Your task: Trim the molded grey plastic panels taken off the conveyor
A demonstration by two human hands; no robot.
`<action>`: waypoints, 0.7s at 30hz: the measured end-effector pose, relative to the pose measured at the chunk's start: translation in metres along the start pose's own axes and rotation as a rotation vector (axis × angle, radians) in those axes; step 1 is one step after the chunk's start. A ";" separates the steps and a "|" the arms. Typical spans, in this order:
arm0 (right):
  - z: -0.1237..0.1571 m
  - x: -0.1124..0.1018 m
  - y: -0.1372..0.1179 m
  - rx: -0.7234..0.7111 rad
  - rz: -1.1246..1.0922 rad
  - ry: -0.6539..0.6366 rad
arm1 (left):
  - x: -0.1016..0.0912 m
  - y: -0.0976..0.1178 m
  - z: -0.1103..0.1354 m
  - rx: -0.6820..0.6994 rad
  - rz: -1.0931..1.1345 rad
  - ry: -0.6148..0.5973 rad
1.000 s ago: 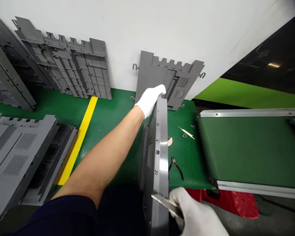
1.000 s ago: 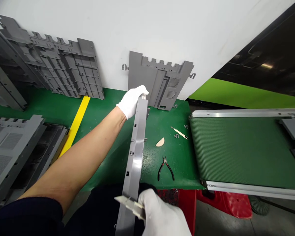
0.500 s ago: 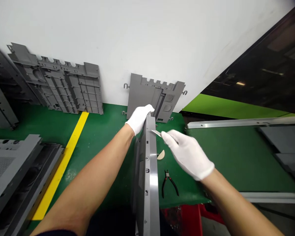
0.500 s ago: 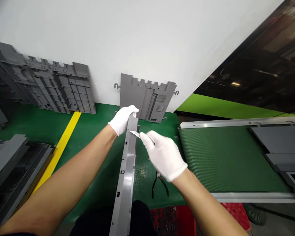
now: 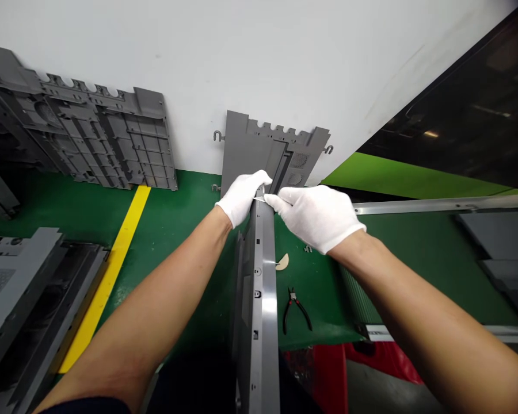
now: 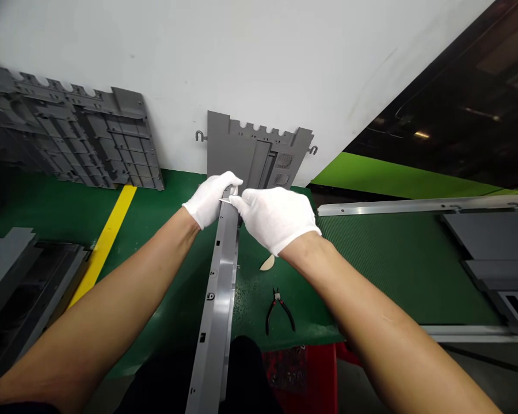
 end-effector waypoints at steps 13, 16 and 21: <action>0.007 -0.003 -0.005 -0.056 0.035 0.049 | -0.003 -0.003 -0.005 0.033 0.019 0.005; 0.007 -0.002 -0.005 -0.055 0.030 0.043 | -0.004 -0.002 -0.005 0.040 0.011 0.007; 0.007 0.001 -0.002 -0.054 -0.004 0.045 | -0.004 -0.004 -0.006 0.029 -0.003 0.011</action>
Point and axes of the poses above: each hand's wrist, its own z-axis away from the middle knuckle, its own x-axis out of the palm, y = z × x, the point moved 8 cm from there along -z, towards the middle knuckle, and after that the axes turned 13 degrees about -y, right-handed, at the moved point
